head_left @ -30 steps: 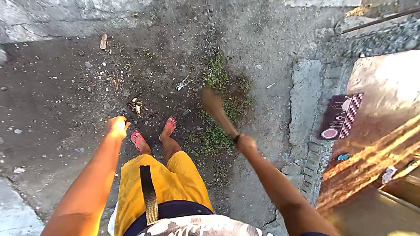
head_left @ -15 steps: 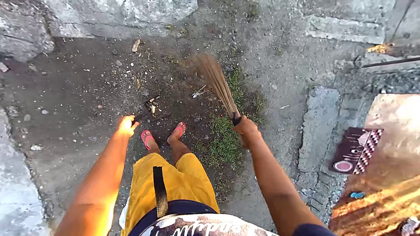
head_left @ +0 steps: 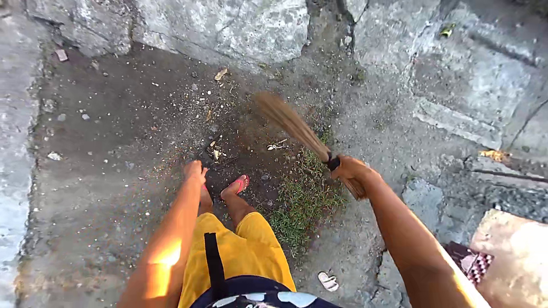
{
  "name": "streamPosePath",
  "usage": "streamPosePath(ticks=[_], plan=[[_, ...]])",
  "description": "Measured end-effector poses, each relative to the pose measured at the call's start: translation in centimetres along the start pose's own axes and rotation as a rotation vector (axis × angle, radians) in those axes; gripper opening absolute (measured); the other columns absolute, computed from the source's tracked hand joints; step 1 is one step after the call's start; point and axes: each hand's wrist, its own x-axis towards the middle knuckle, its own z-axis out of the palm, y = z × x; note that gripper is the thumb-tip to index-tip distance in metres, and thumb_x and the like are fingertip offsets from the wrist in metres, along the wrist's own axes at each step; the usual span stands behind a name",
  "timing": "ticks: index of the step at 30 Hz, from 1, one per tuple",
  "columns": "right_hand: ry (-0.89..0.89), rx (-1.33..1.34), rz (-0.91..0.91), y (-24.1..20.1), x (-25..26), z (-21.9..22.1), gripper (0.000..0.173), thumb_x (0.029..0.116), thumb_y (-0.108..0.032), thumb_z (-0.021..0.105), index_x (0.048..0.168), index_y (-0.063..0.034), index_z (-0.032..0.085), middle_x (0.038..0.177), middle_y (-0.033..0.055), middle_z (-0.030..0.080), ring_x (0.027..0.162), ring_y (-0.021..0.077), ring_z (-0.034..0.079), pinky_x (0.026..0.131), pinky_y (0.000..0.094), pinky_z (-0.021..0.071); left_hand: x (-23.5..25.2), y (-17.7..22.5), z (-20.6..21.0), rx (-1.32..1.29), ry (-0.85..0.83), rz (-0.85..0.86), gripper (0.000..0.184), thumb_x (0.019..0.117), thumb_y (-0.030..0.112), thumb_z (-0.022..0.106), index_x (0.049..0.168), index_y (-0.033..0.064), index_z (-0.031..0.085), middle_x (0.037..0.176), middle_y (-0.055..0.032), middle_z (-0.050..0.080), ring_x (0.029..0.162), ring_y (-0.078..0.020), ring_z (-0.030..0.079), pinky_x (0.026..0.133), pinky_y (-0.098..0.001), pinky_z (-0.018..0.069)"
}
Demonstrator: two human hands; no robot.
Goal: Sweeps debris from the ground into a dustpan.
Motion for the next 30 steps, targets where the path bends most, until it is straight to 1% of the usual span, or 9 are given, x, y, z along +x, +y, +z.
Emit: streamPosePath(ticks=[4,7,10,14,16,19,21,23,30], plan=[[0.038,0.131,0.067,-9.8,0.7,0.7,0.062,0.0834,-0.03,0.081,0.132,0.0016,0.058,0.119,0.0294,0.065,0.11,0.0463,0.063,0.091,0.0682,0.0495,-0.4,-0.1,0.6,0.025,0.01,-0.02,0.041,0.1029,0.013,0.056,0.139,-0.005,0.05,0.146,-0.0243,0.048,0.129,-0.0345,0.053,0.101,-0.0505,0.0506],[-0.184,0.121,0.008,-15.2,-0.3,6.0,0.058,0.0847,-0.03,0.079,0.127,0.0052,0.06,0.114,0.0265,0.066,0.101,0.0384,0.065,0.089,0.0592,0.0526,0.5,-1.1,-1.9,-0.015,-0.06,-0.051,0.041,0.1014,0.008,0.054,0.141,-0.0029,0.048,0.146,-0.0219,0.047,0.128,-0.0316,0.052,0.101,-0.047,0.0496],[-0.371,-0.058,-0.125,-14.7,-1.8,9.2,0.065,0.0829,-0.029,0.081,0.135,0.0006,0.056,0.123,0.0252,0.064,0.11,0.0376,0.064,0.098,0.0603,0.0492,1.6,-3.2,-7.7,-0.056,-0.086,-0.061,0.045,0.099,0.003,0.054,0.143,-0.003,0.046,0.144,-0.0211,0.048,0.124,-0.03,0.055,0.099,-0.0436,0.0517],[-0.417,0.164,-0.144,-8.0,-6.0,7.6,0.07,0.0806,-0.018,0.08,0.142,-0.0077,0.049,0.114,0.0204,0.066,0.092,0.0319,0.068,0.084,0.0527,0.0574,1.6,-8.6,-17.9,-0.195,-0.098,-0.087,0.046,0.0988,0.003,0.054,0.144,0.0001,0.046,0.141,-0.019,0.052,0.117,-0.0274,0.061,0.095,-0.0397,0.0555],[-0.387,0.319,-0.094,-5.7,-7.6,6.8,0.07,0.0828,-0.012,0.077,0.145,-0.0085,0.044,0.108,0.0197,0.066,0.082,0.0297,0.069,0.075,0.0488,0.0601,0.9,-10.7,-21.9,-0.312,-0.056,-0.143,0.044,0.1009,0.003,0.051,0.144,0.0005,0.044,0.139,-0.0183,0.052,0.116,-0.0266,0.062,0.094,-0.0384,0.0564],[-0.242,0.394,-0.036,-5.9,-7.8,7.4,0.059,0.089,-0.013,0.072,0.142,-0.0052,0.047,0.107,0.0205,0.066,0.083,0.0289,0.068,0.077,0.0481,0.0594,0.4,-13.1,-26.0,-0.431,0.02,-0.189,0.039,0.1017,0.003,0.049,0.14,-0.0003,0.045,0.13,-0.0185,0.055,0.108,-0.0261,0.064,0.089,-0.0375,0.0579],[-0.174,0.408,0.022,-8.7,-7.3,9.6,0.055,0.0943,-0.021,0.069,0.143,-0.003,0.049,0.116,0.0218,0.064,0.096,0.0293,0.066,0.087,0.0489,0.0555,0.6,-14.1,-27.2,-0.46,0.059,-0.21,0.039,0.1021,0.004,0.049,0.14,0.0004,0.044,0.129,-0.0183,0.054,0.108,-0.0259,0.063,0.089,-0.0373,0.0577],[-0.179,0.446,0.05,-12.1,-6.6,13.9,0.051,0.0966,-0.026,0.066,0.138,-0.001,0.052,0.111,0.0188,0.065,0.092,0.0251,0.066,0.084,0.0444,0.0561,1.2,-14.9,-27.3,-0.454,0.117,-0.222,0.04,0.1008,0.003,0.051,0.14,0.0003,0.044,0.129,-0.0187,0.054,0.106,-0.0259,0.062,0.086,-0.0368,0.0573],[-0.64,0.301,-0.086,-17.5,-12.7,28.5,0.045,0.0936,-0.023,0.068,0.131,-0.0025,0.054,0.096,0.0134,0.068,0.077,0.021,0.068,0.074,0.0408,0.0593,3.2,-16.0,-25.4,-0.3,0.116,-0.195,0.045,0.0997,0.006,0.054,0.143,-0.0024,0.045,0.144,-0.0213,0.048,0.121,-0.0294,0.056,0.096,-0.0439,0.0524]])
